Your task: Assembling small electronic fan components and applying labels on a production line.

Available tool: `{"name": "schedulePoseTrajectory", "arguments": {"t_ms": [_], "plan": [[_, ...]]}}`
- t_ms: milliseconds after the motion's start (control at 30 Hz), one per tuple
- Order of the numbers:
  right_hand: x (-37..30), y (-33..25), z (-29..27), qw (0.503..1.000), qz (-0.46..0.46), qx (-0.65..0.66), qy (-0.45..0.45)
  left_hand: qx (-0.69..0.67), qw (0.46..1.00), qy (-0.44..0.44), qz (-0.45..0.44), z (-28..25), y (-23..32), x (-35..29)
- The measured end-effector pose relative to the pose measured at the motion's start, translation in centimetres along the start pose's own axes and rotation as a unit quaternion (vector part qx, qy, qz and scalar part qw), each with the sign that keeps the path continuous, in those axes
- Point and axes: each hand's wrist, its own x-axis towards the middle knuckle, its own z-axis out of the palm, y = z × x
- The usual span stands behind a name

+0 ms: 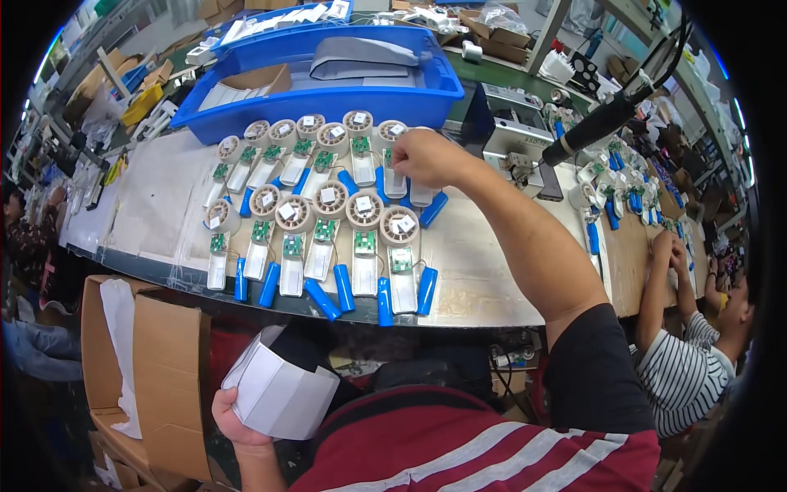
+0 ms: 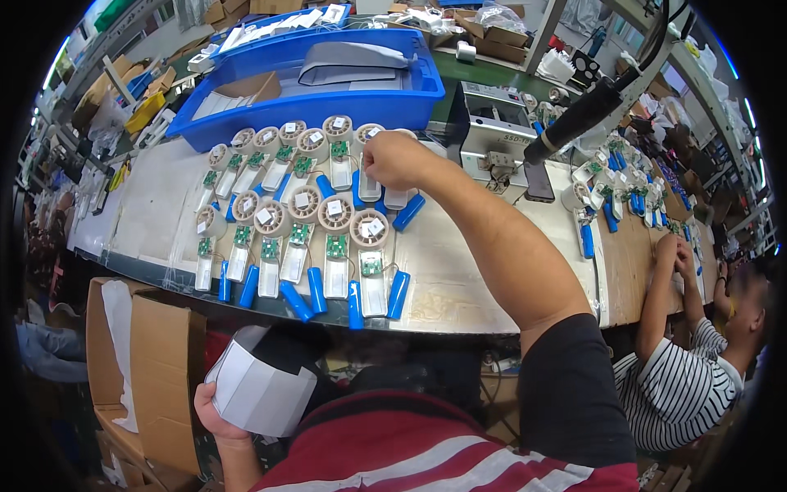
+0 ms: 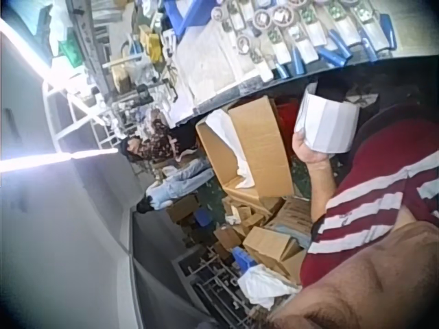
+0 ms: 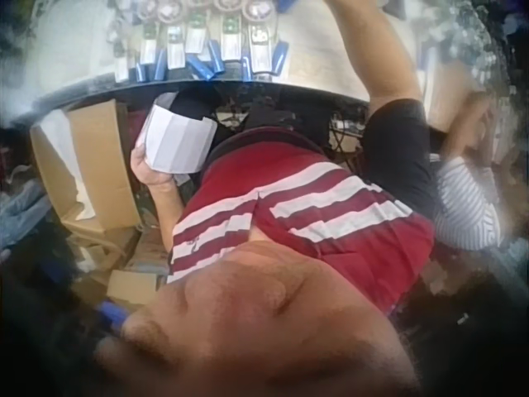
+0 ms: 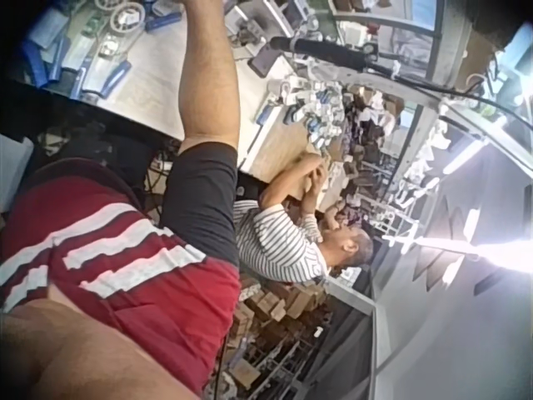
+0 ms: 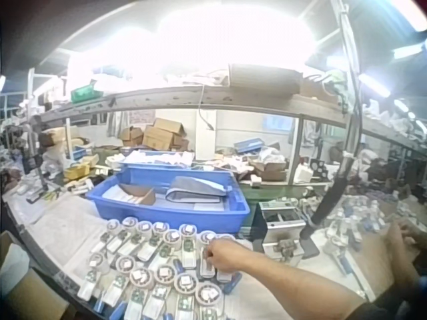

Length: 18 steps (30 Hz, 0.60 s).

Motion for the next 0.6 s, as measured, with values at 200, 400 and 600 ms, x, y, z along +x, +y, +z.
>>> {"name": "schedulePoseTrajectory", "arguments": {"t_ms": [200,400,600], "plan": [[0.6,-0.2,0.9,0.997,0.023,0.017,-0.071,0.001,1.000,-0.003,0.004,0.0,0.0,0.1],[0.6,-0.4,2.7,0.997,0.044,-0.047,-0.033,0.008,1.000,0.010,0.011,-0.1,-0.1,-0.1],[0.8,2.6,5.7,0.993,-0.002,-0.056,0.103,-0.029,0.999,0.011,-0.020,1.2,0.1,0.3]]}}
